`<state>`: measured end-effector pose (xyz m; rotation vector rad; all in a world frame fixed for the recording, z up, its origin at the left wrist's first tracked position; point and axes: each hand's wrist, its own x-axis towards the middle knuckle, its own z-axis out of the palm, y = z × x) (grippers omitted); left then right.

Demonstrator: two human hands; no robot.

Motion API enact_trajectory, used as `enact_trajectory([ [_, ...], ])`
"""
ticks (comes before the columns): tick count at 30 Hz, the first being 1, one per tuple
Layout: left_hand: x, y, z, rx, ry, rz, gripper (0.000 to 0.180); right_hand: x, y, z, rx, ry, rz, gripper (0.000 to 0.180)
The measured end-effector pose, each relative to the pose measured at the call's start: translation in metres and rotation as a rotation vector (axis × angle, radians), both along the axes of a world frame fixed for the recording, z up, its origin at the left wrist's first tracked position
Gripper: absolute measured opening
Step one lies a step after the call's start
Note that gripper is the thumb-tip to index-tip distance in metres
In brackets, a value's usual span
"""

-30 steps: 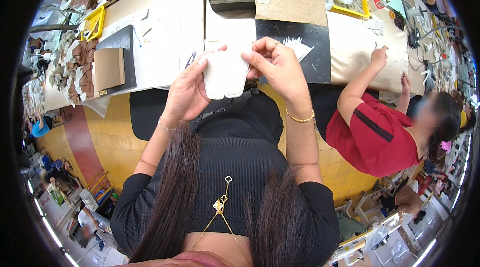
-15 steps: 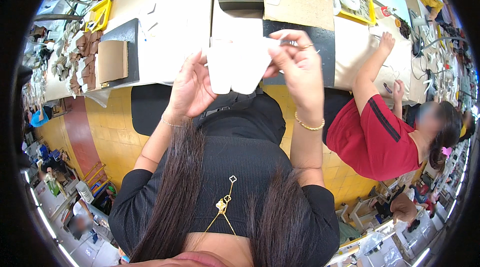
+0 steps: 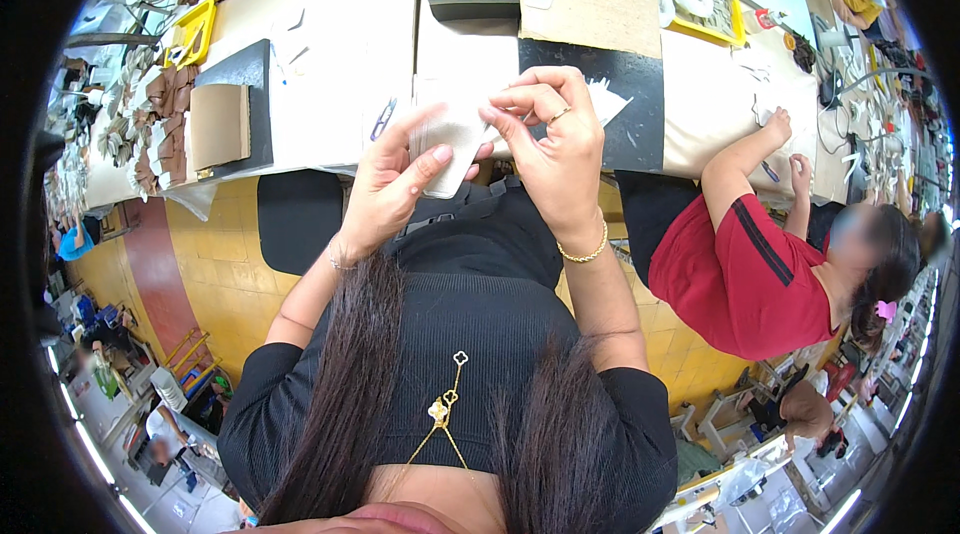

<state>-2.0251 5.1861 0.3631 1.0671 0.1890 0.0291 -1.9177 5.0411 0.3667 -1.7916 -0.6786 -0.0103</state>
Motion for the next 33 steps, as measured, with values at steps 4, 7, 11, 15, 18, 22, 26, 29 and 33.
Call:
enact_trajectory([
  [4, -0.002, 0.001, 0.0, 0.147, 0.114, -0.002, 0.044, -0.002, -0.001, 0.001, 0.038, -0.036, 0.003, 0.012],
  [7, -0.003, 0.0, 0.002, 0.276, 0.067, 0.011, 0.046, -0.001, -0.002, -0.002, 0.084, -0.112, 0.001, 0.013],
  [11, -0.004, 0.001, 0.006, 0.097, 0.12, -0.001, 0.05, -0.002, -0.007, -0.006, 0.126, -0.184, 0.053, 0.017],
  [15, -0.002, 0.005, 0.007, -0.038, 0.08, 0.071, 0.056, -0.004, -0.019, -0.002, 0.194, -0.048, 0.208, 0.02],
  [18, 0.001, 0.011, 0.007, -0.027, 0.05, 0.097, 0.058, -0.005, -0.028, 0.007, 0.291, 0.035, 0.318, 0.019],
  [22, -0.001, 0.014, 0.011, -0.096, 0.023, 0.086, 0.061, -0.013, -0.03, 0.019, 0.437, 0.191, 0.386, 0.015],
  [26, 0.001, 0.012, 0.015, -0.07, 0.027, -0.005, 0.07, -0.013, -0.024, 0.021, 0.406, 0.241, 0.356, 0.013],
  [29, -0.002, 0.013, 0.017, 0.018, 0.032, -0.031, 0.077, -0.011, -0.02, 0.02, 0.404, 0.331, 0.372, 0.018],
  [33, -0.005, 0.013, 0.017, 0.091, 0.062, -0.046, 0.081, -0.008, -0.019, 0.018, 0.272, 0.375, 0.387, 0.034],
])
